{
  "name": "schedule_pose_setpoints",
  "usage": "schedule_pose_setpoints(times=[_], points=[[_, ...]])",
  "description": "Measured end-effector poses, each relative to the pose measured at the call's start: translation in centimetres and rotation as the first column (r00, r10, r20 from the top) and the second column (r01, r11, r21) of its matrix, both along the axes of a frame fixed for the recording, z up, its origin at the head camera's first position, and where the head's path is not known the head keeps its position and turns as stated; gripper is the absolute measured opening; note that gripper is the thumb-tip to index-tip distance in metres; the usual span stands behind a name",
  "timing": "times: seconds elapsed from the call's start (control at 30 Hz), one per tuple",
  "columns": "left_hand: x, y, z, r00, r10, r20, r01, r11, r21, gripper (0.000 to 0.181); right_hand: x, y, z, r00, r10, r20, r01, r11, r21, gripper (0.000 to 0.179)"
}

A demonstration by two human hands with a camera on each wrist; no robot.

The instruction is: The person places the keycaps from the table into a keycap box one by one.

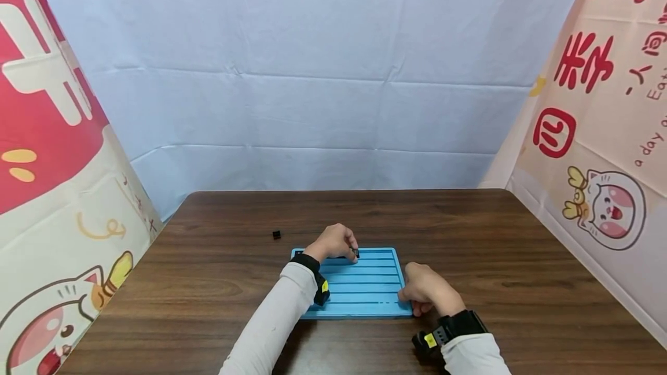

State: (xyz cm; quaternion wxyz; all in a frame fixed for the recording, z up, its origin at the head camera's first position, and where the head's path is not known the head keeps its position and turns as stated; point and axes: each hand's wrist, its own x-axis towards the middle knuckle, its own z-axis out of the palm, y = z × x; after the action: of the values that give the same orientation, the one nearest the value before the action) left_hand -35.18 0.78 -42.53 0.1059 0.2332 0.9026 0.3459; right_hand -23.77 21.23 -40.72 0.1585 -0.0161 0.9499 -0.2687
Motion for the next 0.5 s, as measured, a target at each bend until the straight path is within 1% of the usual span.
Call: schedule_pose_setpoints(times=[0.2, 0.33, 0.5], points=[[0.19, -0.06, -0.04, 1.000, 0.005, 0.001, -0.005, 1.000, 0.001, 0.016, 0.17, -0.06, -0.12, 1.000, 0.005, -0.026, -0.005, 1.000, 0.007, 0.022], [0.20, -0.06, -0.16, 1.000, -0.008, -0.013, 0.008, 1.000, -0.004, 0.017, 0.18, -0.06, -0.20, 0.999, 0.007, -0.039, -0.006, 1.000, 0.012, 0.023], [0.12, -0.12, -0.35, 1.000, -0.021, -0.021, 0.021, 1.000, 0.005, 0.015, 0.07, 0.02, -0.25, 1.000, 0.008, -0.023, -0.008, 1.000, 0.012, 0.022]])
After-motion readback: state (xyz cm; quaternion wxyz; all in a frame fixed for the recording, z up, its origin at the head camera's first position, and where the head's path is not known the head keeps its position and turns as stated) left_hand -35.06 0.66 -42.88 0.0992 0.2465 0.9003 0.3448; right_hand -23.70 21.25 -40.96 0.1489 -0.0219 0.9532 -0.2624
